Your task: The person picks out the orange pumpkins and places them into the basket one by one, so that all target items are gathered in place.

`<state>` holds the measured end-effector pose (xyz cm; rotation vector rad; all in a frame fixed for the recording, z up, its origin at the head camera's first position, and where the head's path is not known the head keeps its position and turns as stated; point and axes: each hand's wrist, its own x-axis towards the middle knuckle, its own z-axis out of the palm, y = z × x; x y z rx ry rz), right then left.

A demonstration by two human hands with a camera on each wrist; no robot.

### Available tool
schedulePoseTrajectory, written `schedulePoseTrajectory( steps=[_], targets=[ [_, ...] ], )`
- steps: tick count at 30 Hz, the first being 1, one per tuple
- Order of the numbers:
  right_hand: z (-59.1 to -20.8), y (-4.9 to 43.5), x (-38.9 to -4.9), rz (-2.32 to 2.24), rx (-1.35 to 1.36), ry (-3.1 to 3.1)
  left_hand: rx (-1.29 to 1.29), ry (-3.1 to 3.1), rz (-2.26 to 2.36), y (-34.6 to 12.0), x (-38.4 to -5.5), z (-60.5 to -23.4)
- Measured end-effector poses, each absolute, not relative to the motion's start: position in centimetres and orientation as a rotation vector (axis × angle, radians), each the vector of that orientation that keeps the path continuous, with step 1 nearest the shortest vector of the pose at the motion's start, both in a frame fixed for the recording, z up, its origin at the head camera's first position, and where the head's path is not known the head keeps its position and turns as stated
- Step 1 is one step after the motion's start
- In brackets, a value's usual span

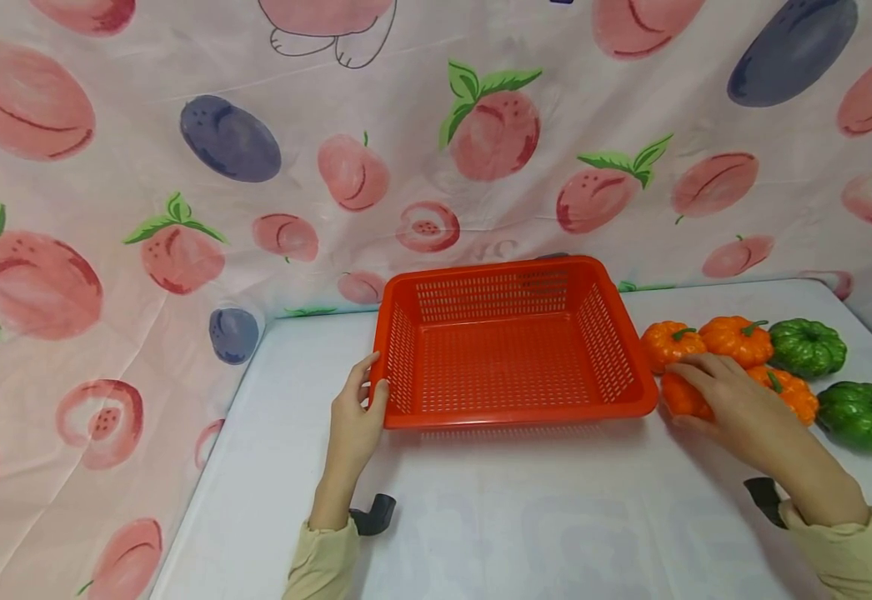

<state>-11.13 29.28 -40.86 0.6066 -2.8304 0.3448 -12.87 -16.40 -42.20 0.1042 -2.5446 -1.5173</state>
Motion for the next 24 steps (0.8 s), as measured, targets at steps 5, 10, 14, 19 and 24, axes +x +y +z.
schedulePoseTrajectory(
  steps=[5, 10, 14, 19, 24],
  targets=[
    [-40.5, 29.3, -11.4, 0.324, 0.627, -2.78, 0.098, -2.542, -1.534, -16.4, -12.8, -42.2],
    [-40.1, 29.1, -11.5, 0.314, 0.648, -2.759, 0.108, -2.55, -1.532, -16.4, -12.7, -42.1],
    [-39.8, 29.0, -11.5, 0.317, 0.645, -2.764, 0.118, -2.557, -1.532, -16.4, -12.7, -42.1],
    [-39.5, 29.0, -11.6, 0.319, 0.639, -2.763, 0.113, -2.558, -1.524, -16.5, -12.8, -42.2],
    [-39.2, 28.9, -11.5, 0.322, 0.638, -2.761, 0.105, -2.559, -1.512, -16.5, -12.8, -42.2]
  ],
)
